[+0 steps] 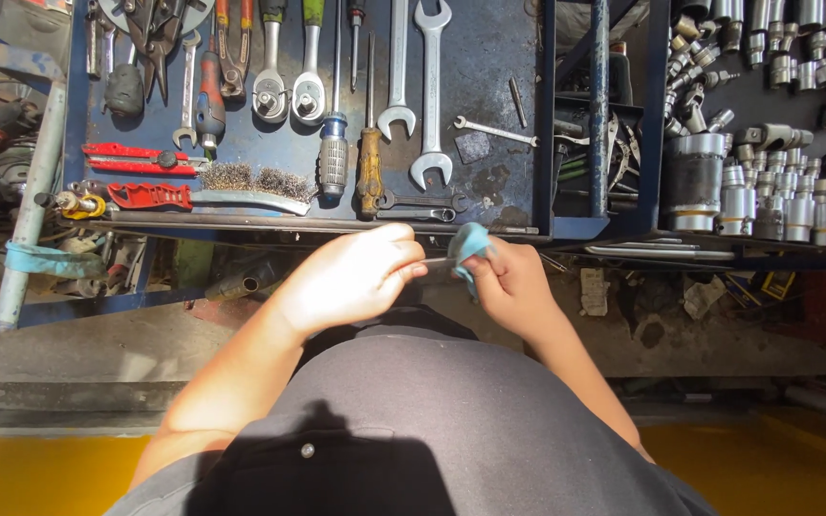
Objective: The person cleans various wrenches and sockets using a blue cloth. They pick up each tool from a drawer, wipe it down, and place it on a green toolbox or back into the drawer. The person also wipes the drawer surface with the cloth.
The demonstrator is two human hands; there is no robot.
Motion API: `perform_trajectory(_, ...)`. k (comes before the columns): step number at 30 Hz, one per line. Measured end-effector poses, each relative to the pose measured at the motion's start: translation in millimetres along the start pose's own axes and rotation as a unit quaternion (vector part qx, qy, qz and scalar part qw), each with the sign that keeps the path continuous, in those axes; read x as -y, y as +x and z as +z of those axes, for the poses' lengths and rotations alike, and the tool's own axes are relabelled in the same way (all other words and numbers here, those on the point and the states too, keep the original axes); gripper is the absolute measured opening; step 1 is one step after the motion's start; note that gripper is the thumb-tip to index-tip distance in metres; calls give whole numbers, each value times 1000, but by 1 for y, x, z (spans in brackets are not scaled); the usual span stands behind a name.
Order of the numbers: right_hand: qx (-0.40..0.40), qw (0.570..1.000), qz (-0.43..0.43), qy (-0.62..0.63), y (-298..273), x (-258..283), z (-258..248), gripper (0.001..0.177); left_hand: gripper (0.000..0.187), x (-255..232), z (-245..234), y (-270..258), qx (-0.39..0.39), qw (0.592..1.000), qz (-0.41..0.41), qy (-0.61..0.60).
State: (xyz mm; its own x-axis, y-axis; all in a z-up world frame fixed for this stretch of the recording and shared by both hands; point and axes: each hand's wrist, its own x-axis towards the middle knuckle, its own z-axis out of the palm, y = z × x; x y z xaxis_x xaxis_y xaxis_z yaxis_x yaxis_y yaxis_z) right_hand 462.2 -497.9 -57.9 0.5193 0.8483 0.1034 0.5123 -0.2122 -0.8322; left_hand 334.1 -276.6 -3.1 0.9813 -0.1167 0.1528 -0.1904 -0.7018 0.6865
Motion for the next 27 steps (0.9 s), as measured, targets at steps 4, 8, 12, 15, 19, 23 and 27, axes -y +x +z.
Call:
perform_trajectory(4, -86, 993, 50, 66, -6, -4, 5, 27, 15, -2, 33, 4, -34, 995, -31, -89)
perform_trajectory(8, -132, 969, 118, 172, -16, -15, 14, 34, 19, 3, 30, 12, 12, 985, -53, -163)
perform_trajectory(12, -145, 926, 160, 311, -16, -15, 7, 34, 19, 12, 17, 21, 63, 986, -11, -152)
perform_trajectory(15, -160, 899, 199, 355, -17, -19, -6, 32, 22, -1, 4, 36, 104, 958, -131, -231)
perform_trajectory(19, -141, 921, 208, 298, -16, -36, -38, 25, 25, 16, 16, 44, 80, 893, -256, -361)
perform_trajectory(23, -91, 989, 41, 112, 0, -38, -72, 14, 29, 31, 24, 50, -17, 804, -278, -526)
perform_trajectory(27, -140, 987, 60, -57, 30, -51, -93, 19, 38, 37, 31, 53, -72, 684, -293, -665)
